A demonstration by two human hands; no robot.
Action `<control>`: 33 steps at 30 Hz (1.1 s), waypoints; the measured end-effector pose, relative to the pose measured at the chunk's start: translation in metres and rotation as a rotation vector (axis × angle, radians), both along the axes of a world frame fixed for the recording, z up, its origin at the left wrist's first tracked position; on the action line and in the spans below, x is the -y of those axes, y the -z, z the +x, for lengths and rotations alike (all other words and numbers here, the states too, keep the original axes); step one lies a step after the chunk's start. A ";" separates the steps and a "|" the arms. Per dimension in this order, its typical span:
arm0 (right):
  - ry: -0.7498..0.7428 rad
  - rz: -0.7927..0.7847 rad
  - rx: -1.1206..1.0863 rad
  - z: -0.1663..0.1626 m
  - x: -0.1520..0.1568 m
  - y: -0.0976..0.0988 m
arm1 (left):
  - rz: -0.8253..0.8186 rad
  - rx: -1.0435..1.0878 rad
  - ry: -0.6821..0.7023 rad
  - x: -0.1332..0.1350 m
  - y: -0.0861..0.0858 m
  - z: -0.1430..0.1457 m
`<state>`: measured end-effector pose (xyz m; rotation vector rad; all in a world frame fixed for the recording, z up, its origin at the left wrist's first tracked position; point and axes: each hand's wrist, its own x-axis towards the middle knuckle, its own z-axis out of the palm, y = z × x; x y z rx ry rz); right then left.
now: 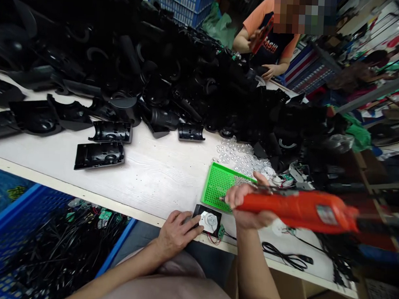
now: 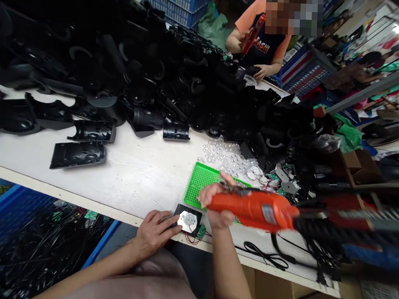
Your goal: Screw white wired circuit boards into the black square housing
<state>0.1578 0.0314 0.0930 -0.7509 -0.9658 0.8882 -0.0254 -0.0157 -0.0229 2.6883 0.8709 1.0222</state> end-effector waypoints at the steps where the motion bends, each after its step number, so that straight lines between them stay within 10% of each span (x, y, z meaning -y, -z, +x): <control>1: 0.020 0.002 0.004 0.005 -0.011 0.004 | 0.004 -0.004 0.000 0.000 0.000 0.000; 8: 0.053 -0.126 0.045 0.012 -0.048 0.043 | 0.006 0.029 0.000 -0.003 -0.004 0.003; 21: -0.027 -0.200 0.119 0.014 -0.049 0.059 | 0.028 0.075 -0.002 -0.002 0.001 0.005; 33: 0.084 -0.124 -0.019 -0.015 0.021 -0.019 | 0.022 0.019 0.014 -0.001 0.004 0.002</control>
